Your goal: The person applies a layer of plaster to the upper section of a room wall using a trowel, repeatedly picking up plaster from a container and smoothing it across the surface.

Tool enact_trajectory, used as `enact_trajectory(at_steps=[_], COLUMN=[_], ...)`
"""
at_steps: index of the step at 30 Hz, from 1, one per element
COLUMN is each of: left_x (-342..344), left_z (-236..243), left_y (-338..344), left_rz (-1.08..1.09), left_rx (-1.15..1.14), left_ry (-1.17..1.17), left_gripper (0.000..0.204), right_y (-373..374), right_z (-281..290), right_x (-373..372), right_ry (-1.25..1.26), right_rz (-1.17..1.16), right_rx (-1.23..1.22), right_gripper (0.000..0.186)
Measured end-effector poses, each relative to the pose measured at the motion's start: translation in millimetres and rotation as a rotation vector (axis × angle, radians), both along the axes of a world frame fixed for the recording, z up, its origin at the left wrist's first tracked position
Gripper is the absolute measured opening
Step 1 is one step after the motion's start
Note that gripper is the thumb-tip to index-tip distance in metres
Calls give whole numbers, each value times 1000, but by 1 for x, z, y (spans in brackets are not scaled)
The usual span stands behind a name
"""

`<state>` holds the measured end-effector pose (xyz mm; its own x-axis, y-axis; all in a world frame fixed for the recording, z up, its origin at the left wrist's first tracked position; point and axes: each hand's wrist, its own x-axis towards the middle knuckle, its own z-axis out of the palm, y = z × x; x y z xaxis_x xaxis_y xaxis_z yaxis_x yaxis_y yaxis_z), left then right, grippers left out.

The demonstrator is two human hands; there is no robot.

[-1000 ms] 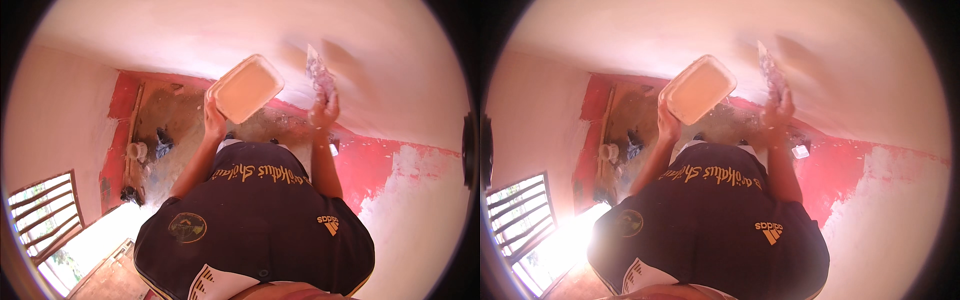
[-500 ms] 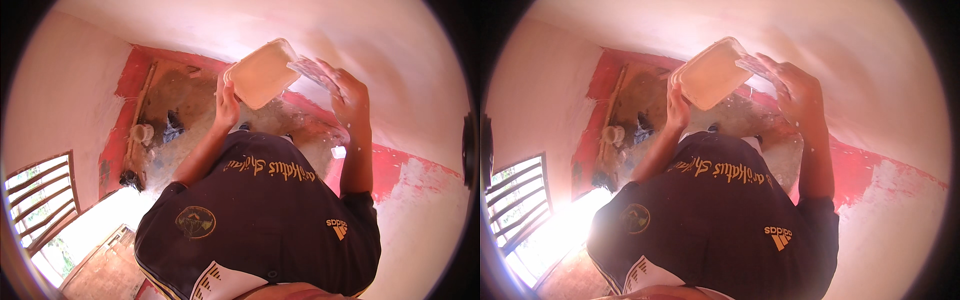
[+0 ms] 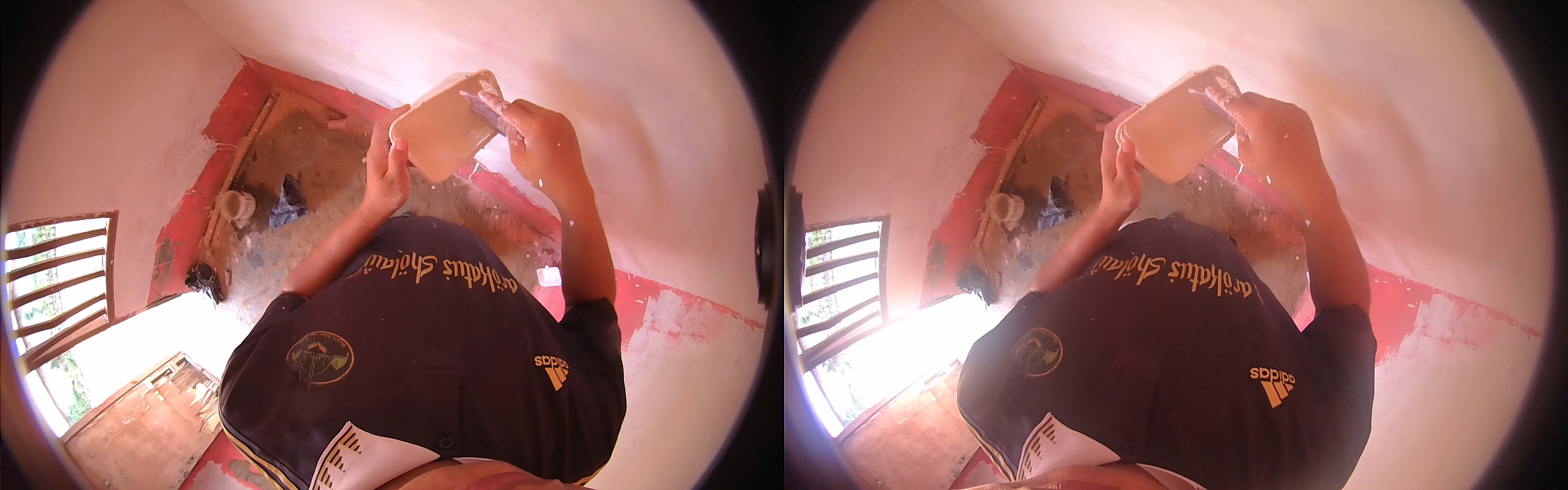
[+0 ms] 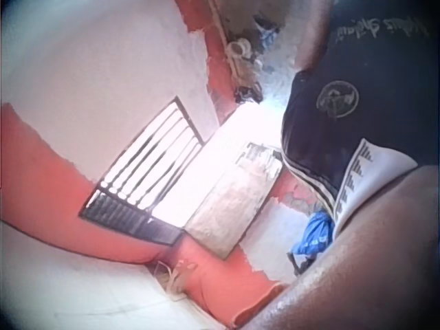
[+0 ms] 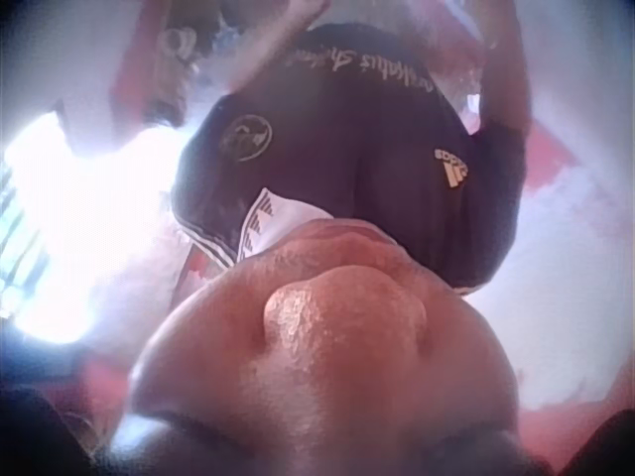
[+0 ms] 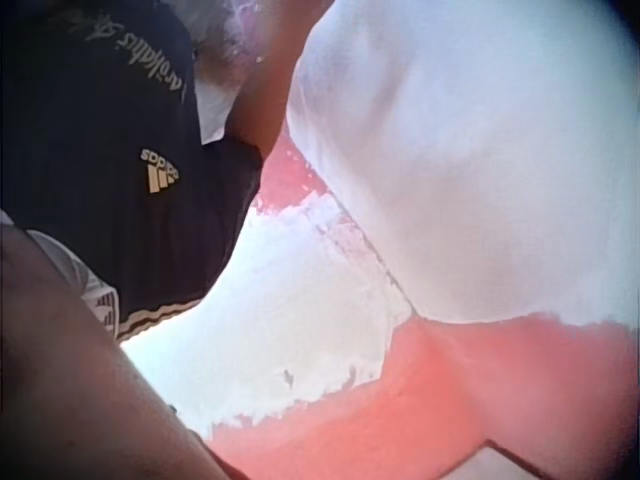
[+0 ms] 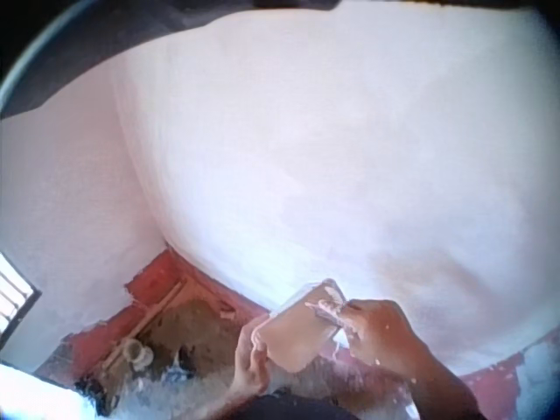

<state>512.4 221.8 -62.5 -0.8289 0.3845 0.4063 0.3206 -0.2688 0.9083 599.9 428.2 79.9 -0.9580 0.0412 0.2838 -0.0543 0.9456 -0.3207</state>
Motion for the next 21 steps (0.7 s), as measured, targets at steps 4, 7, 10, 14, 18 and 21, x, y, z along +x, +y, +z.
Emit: enact_trajectory(at_steps=[4, 7, 10, 14, 18, 21], left_x=[8, 9, 8, 14, 14, 13], left_z=[11, 9, 6, 11, 2, -6], left_y=[-5, -2, -3, -5, -5, -6], left_rz=[-1, -33, -48, -92, -124, -119], left_rx=[3, 65, 55, 42, 8, -20], left_ry=[-36, -144, -176, -287, -302, -247], left_gripper=[49, 48, 48, 46, 44, 43], right_y=[-17, -30, -34, -39, -42, -44], right_z=[2, 7, 2, -10, -23, -27], right_x=[-2, -4, -3, -5, -11, -15], right_ry=[-59, -96, -142, -224, -181, -185], right_rz=[58, 86, 92, 74, 72, 55], right_rx=[-41, -54, -92, -152, -223, -293], right_gripper=[52, 53, 51, 42, 39, 38])
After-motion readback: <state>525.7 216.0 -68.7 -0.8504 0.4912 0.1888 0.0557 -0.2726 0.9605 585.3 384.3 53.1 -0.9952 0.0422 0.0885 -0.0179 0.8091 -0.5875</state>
